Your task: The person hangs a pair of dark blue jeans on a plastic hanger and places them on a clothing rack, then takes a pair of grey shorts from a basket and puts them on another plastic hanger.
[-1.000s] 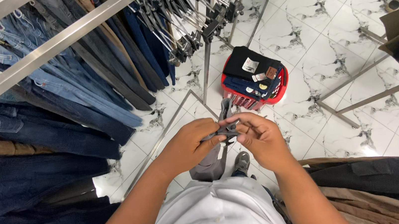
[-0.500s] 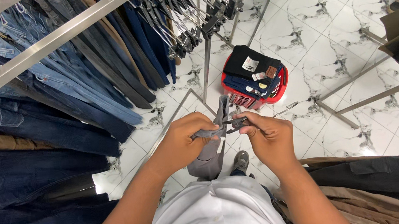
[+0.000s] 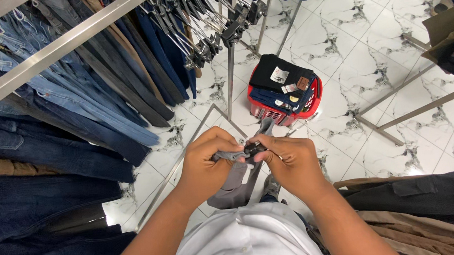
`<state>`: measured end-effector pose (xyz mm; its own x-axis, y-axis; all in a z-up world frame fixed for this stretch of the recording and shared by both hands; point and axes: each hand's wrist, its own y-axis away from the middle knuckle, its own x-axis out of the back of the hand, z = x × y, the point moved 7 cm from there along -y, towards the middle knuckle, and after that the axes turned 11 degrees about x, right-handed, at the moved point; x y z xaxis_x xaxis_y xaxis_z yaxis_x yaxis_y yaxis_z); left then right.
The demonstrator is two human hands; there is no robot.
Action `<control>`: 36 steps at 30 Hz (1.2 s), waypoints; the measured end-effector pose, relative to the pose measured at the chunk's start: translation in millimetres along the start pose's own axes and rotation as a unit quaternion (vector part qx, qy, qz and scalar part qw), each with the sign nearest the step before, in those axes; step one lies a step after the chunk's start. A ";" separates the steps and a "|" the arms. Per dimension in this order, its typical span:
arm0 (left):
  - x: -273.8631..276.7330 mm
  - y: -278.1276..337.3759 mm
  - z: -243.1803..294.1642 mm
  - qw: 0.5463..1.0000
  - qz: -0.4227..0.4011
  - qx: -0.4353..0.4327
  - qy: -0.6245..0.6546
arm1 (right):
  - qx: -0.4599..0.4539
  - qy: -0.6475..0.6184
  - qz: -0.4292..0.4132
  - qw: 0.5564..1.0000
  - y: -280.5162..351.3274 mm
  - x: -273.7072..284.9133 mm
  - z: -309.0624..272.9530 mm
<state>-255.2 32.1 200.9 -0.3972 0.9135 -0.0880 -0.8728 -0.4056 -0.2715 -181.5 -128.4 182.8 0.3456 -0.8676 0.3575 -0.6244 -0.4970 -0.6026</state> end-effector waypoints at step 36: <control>142.6 -6.5 -57.2 0.983 0.179 0.048 0.000 | -0.133 -0.140 0.148 0.970 39.6 47.5 158.2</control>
<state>-289.9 166.8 135.3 -0.6838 0.7116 -0.1615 -0.6998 -0.7022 -0.1314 -79.0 -191.6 63.1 0.2767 -0.9603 -0.0346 -0.8716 -0.2357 -0.4298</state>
